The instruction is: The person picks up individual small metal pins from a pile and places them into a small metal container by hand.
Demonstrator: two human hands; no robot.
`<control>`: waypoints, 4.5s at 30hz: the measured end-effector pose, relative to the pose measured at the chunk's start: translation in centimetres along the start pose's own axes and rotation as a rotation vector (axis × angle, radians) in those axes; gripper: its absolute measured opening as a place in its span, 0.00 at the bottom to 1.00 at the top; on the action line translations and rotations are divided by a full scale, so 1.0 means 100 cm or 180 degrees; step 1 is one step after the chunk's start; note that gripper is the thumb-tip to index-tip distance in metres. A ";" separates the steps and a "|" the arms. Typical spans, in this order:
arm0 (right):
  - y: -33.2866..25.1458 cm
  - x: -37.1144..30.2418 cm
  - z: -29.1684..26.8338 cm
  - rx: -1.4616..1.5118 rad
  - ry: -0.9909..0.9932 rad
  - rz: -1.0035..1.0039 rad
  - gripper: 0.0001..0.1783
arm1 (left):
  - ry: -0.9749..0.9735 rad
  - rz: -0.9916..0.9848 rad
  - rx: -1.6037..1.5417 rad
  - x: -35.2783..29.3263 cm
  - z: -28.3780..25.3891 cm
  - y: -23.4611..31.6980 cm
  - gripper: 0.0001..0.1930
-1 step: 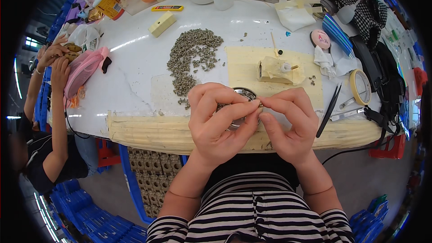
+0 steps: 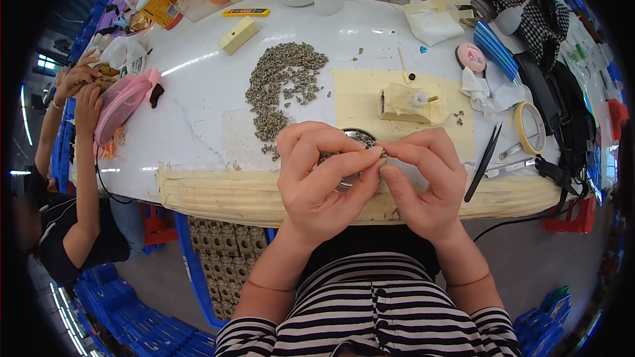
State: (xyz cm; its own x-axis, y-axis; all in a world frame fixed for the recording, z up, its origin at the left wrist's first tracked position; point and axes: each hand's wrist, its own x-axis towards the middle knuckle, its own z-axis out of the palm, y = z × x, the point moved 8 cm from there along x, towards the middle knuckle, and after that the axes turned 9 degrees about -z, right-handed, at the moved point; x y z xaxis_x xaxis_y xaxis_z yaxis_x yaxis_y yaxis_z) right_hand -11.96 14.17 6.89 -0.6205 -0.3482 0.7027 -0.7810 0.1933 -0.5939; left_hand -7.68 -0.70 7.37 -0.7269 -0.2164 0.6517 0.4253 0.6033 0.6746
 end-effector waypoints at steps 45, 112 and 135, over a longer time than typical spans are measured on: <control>-0.016 0.002 -0.006 -0.0386 0.0102 -0.0544 0.17 | -0.0101 0.0002 0.0095 0.001 0.001 0.000 0.11; -0.005 0.000 -0.009 -0.0054 0.0163 -0.0229 0.16 | -0.0114 0.0048 0.0076 0.000 0.002 0.002 0.13; -0.004 -0.001 -0.008 -0.0173 0.0124 -0.0160 0.15 | -0.0038 -0.0119 0.0020 0.000 0.002 0.000 0.13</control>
State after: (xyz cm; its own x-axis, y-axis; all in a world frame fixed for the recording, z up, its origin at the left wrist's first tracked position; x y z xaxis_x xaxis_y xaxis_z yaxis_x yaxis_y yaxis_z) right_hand -11.70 14.84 7.35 -0.5818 -0.3229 0.7465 -0.8133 0.2264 -0.5360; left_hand -7.78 -0.56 7.27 -0.7486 -0.2296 0.6219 0.3943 0.5999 0.6962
